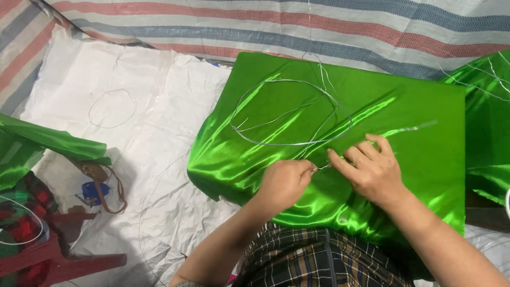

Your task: Cutting and bending thin metal wire using pliers to create a frame or structure on a green fabric surface.

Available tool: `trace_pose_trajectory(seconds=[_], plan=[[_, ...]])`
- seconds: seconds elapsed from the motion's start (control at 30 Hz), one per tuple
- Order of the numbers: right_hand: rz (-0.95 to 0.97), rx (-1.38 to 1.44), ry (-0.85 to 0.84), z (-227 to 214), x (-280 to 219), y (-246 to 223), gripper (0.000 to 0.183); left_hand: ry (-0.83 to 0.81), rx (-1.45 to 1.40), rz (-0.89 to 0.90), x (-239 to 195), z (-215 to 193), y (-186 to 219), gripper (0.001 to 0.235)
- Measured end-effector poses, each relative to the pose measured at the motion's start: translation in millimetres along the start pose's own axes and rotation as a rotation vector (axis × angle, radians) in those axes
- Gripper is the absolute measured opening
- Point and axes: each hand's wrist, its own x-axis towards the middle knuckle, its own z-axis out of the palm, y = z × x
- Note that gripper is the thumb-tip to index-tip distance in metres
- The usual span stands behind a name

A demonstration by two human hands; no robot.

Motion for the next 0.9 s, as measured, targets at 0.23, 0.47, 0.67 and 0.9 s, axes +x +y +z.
trace_pose_trajectory(seconds=[0.23,0.47,0.67,0.9], plan=[[-0.019,0.076,0.067,7.7,-20.4,10.0,0.025,0.061,-0.397,-0.009,-4.7,-5.2,2.9,0.018],[0.001,0.099,0.023,-17.8,-24.1,1.6,0.014,-0.036,-0.331,-0.095,-3.8,-7.9,-5.3,0.019],[0.345,-0.089,-0.409,-9.3,-109.7,-16.0,0.064,0.117,-0.104,-0.148,-1.8,-11.1,-15.0,0.018],[0.625,-0.141,-0.911,-18.9,-134.2,-26.4,0.059,0.214,-0.212,-0.162,1.9,-3.7,-6.7,0.020]])
